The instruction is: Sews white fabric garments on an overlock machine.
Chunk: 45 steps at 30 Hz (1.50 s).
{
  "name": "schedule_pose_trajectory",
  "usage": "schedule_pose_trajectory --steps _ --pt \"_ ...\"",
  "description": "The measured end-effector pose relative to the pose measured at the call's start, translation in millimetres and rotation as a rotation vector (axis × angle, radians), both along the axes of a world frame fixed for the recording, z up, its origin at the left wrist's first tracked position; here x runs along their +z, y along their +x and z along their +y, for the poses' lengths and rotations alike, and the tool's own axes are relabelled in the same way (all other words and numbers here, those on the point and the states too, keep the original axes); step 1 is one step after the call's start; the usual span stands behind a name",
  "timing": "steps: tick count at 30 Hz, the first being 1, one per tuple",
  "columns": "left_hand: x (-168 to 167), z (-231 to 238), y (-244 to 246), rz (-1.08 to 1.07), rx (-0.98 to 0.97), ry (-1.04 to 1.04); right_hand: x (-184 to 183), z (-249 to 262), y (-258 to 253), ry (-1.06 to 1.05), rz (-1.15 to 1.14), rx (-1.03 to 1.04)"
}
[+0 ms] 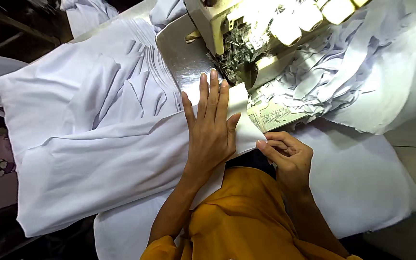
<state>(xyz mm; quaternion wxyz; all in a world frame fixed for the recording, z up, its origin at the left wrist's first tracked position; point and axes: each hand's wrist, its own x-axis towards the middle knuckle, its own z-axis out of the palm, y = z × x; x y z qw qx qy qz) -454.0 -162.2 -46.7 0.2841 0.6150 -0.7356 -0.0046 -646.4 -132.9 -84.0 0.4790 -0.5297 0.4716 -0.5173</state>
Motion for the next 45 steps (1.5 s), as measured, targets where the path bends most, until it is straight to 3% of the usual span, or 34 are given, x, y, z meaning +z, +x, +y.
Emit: schedule_pose_trajectory --steps 6,13,18,22,31,34,38,45 --pt "0.9 0.1 -5.5 -0.103 0.060 0.029 1.6 -0.9 -0.6 -0.007 -0.030 0.011" --pt "8.0 -2.0 -2.0 0.093 0.146 -0.039 1.9 2.3 -3.8 -0.007 -0.036 0.022" --pt "32.6 -13.5 11.5 0.134 0.236 0.100 5.0 3.1 -3.0 0.008 -0.046 0.009" --pt "33.5 -39.9 19.1 0.214 0.294 0.163 5.0 1.5 -2.2 0.000 -0.039 0.009" --pt "37.2 -61.9 20.1 0.147 0.374 0.233 0.8 -11.6 4.7 -0.002 -0.041 -0.006" --pt "35.2 -57.0 19.3 0.100 0.320 0.151 -4.0 -13.8 5.6 0.001 -0.039 -0.008" --pt "22.1 -20.4 14.6 -0.003 0.046 -0.089 -10.8 -14.6 4.9 0.008 -0.064 -0.015" --pt "-10.3 0.1 -5.5 -0.096 0.074 -0.046 -11.5 -18.2 3.9 0.018 -0.033 -0.035"
